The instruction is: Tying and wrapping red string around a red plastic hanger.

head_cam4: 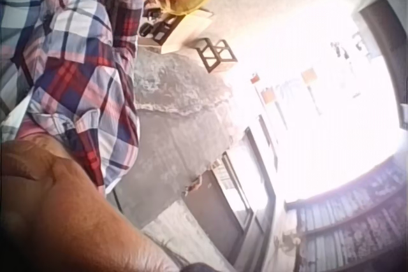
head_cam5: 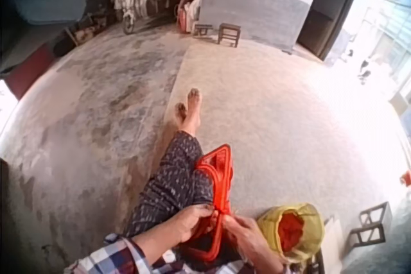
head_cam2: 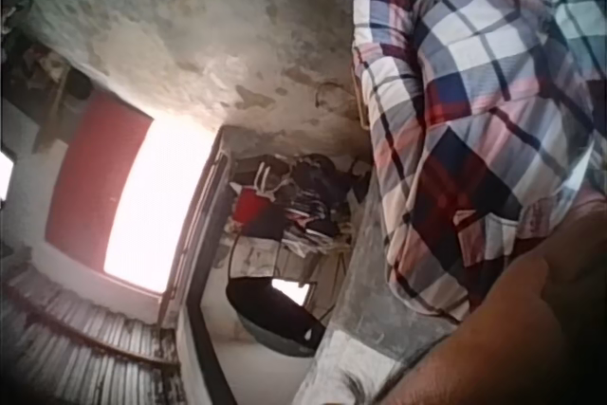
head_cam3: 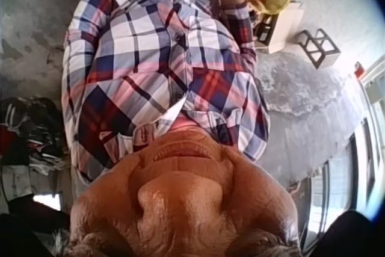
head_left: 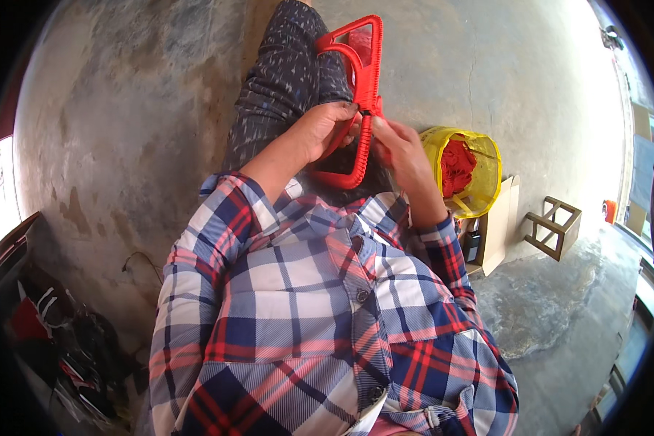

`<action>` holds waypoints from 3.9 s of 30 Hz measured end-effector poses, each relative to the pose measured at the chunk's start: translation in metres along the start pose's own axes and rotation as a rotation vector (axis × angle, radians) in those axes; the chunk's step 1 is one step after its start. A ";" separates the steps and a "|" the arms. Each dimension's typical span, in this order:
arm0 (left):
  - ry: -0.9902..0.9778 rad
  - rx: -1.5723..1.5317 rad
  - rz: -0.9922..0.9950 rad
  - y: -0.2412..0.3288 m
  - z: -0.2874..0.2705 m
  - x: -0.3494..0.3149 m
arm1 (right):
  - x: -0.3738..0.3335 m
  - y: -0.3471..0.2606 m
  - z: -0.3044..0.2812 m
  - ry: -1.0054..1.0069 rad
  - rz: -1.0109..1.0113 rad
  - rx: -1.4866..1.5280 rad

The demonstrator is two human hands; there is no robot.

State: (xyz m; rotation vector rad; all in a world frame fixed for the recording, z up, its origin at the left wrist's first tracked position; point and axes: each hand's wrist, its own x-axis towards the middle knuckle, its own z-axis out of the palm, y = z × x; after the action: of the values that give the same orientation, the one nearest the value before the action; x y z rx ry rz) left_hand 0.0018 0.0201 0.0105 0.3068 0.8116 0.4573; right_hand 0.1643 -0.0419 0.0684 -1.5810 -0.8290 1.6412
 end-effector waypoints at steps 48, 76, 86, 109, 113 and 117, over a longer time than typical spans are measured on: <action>-0.087 -0.053 0.043 0.000 -0.005 0.005 | -0.004 -0.002 -0.022 0.092 -0.160 0.421; -0.020 -0.016 0.110 -0.001 -0.023 0.005 | -0.176 -0.102 0.043 -0.676 -0.989 0.806; -0.062 -0.040 0.096 0.001 -0.013 0.009 | -0.099 -0.065 0.009 -0.453 -0.870 0.397; -0.307 0.508 0.422 0.017 0.061 -0.052 | -0.008 0.000 -0.010 -0.453 -0.045 0.752; -0.363 0.296 0.237 0.029 0.056 -0.051 | -0.009 -0.003 -0.002 -0.588 -0.169 0.602; -0.328 -0.209 0.517 0.060 0.065 -0.053 | -0.009 -0.009 -0.020 -0.596 -0.068 0.518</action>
State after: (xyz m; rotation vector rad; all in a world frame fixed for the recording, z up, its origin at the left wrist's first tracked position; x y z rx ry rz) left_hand 0.0022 0.0394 0.1116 0.3855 0.3512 0.9417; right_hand 0.1844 -0.0448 0.0804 -0.7069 -0.6489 2.0972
